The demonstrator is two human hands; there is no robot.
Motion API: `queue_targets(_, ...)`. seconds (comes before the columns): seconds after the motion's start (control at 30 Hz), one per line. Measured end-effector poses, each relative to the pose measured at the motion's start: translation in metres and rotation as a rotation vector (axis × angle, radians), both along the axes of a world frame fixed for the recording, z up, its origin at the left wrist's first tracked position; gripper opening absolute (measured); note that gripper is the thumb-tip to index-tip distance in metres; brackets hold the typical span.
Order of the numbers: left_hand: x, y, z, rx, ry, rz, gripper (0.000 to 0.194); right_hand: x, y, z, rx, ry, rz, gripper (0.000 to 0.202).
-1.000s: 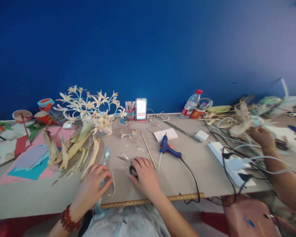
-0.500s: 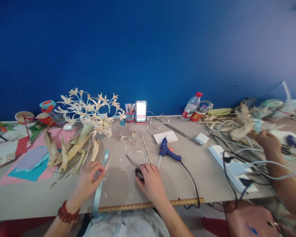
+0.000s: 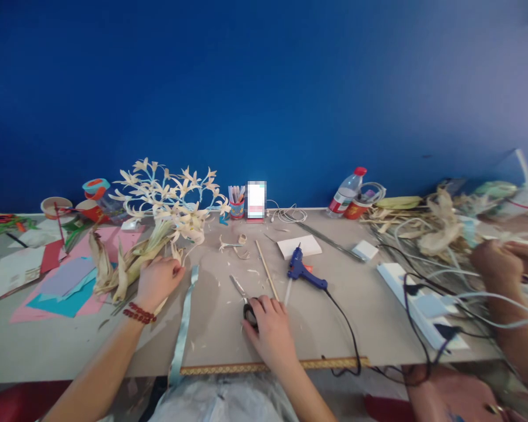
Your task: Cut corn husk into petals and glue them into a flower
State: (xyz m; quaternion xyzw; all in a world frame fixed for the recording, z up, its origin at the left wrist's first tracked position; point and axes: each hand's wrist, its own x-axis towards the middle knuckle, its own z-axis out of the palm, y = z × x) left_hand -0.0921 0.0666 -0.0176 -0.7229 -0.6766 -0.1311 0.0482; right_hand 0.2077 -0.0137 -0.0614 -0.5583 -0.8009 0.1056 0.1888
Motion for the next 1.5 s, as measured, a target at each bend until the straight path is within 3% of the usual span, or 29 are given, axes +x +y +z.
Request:
queue_targets(0.13, -0.001, 0.000, 0.001, 0.036, -0.009, -0.010, 0.018, 0.000, -0.001, 0.001, -0.019, 0.004, -0.008, 0.032)
queue_targets(0.3, -0.011, -0.016, 0.003, 0.061, -0.082, -0.082, 0.020, 0.002, -0.002, 0.001, -0.034, 0.018, -0.010, 0.034)
queue_targets(0.43, -0.001, -0.040, 0.003, 0.049, -0.389, -0.218, 0.017, 0.004, -0.001, 0.000, -0.021, 0.053, -0.017, 0.033)
queue_targets(0.57, 0.039, -0.067, 0.005, -0.204, -0.446, -0.514, 0.023, -0.003, 0.003, 0.007, -0.001, 0.161, 0.031, 0.031)
queue_targets(0.67, 0.069, -0.076, 0.005, -0.330, -0.374, -0.832, 0.018, -0.016, 0.005, 0.019, -0.048, 0.296, 0.195, 0.039)
queue_targets(0.7, 0.076, -0.077, 0.004, -0.327, -0.382, -0.875, 0.017, -0.022, 0.006, 0.024, -0.078, 0.332, 0.260, 0.040)
queue_targets(0.8, 0.082, -0.072, 0.005, -0.296, -0.427, -0.857, 0.027, -0.032, 0.010, 0.031, -0.152, 0.414, 0.357, 0.036)
queue_targets(0.9, 0.071, -0.065, 0.006, -0.249, -0.384, -0.795, 0.028, -0.029, 0.020, 0.029, -0.177, 0.402, 0.285, 0.032)
queue_targets(1.03, 0.053, -0.058, 0.001, -0.175, -0.257, -0.626, 0.032, -0.011, 0.044, 0.022, -0.061, 0.237, 0.158, 0.022)
queue_targets(1.17, 0.049, -0.054, -0.012, -0.212, -0.137, -0.615, 0.036, -0.004, 0.079, 0.024, 0.037, -0.004, 0.135, 0.023)
queue_targets(1.37, 0.054, -0.044, -0.017, -0.167, -0.079, -0.522, 0.033, -0.022, 0.130, 0.027, 0.025, -0.145, 0.132, 0.024)
queue_targets(1.5, 0.048, -0.041, -0.013, -0.153, -0.095, -0.522, 0.029, -0.043, 0.136, 0.022, 0.008, -0.215, 0.170, 0.020)
